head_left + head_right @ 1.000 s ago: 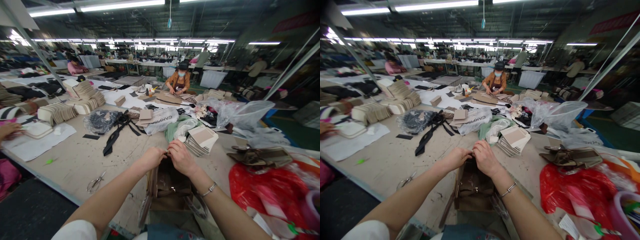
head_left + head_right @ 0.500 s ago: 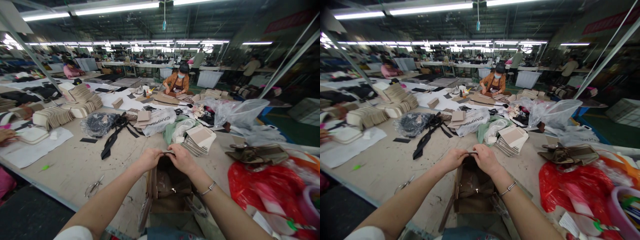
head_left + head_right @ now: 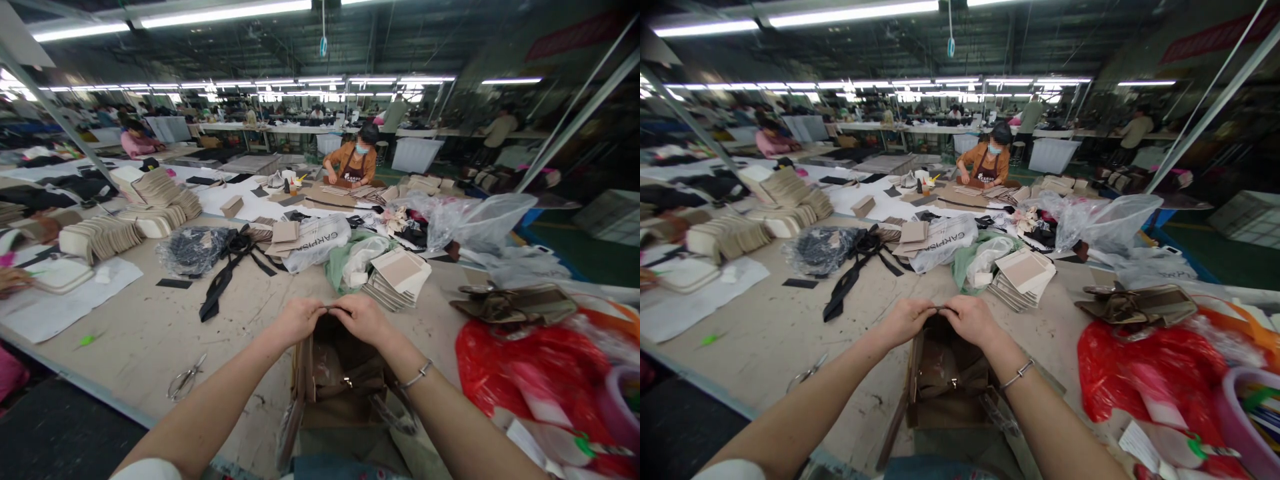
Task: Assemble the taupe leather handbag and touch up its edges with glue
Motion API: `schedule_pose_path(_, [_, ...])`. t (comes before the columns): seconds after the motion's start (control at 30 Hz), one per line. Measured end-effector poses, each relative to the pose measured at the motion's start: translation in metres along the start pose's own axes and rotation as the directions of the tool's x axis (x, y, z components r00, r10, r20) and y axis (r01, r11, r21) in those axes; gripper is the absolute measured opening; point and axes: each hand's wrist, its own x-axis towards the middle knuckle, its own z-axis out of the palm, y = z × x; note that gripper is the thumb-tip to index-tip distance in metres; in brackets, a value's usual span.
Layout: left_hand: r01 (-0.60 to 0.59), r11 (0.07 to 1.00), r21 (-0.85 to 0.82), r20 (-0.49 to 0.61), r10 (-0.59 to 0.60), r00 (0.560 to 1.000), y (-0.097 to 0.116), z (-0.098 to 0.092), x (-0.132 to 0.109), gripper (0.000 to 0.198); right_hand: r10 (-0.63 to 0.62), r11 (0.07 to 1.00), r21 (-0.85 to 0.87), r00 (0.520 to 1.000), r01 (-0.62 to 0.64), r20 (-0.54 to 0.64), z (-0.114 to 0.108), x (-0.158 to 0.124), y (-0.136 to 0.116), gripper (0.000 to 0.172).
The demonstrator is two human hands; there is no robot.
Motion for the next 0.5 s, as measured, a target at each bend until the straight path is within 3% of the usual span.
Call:
schedule_pose_path(0.2, [0.016,0.999,0.031,0.031,-0.017,0.999,-0.0024,-0.0006,0.0016,0.027,-0.001,0.993,-0.118,0.999,0.005,0.041,0.0013,0.0022,-0.0013,0.019])
schedule_pose_path(0.33, [-0.032,0.999,0.000,0.048,0.032,0.998,-0.0010,-0.0052,0.0006,0.025,0.008,0.982,-0.189,0.998,0.002,0.055,0.0006,0.0017,-0.0025,0.023])
schedule_pose_path(0.43, [-0.059,0.998,-0.037,0.050,0.061,0.997,0.0029,-0.0087,0.0017,0.038,0.012,0.979,-0.203,0.998,0.002,0.068,0.0005,0.0018,-0.0029,0.023])
schedule_pose_path(0.5, [-0.031,1.000,-0.001,0.050,0.031,0.998,0.0048,-0.0081,0.0043,0.026,0.026,0.974,-0.227,0.997,-0.010,0.068,0.0007,0.0019,-0.0024,0.027])
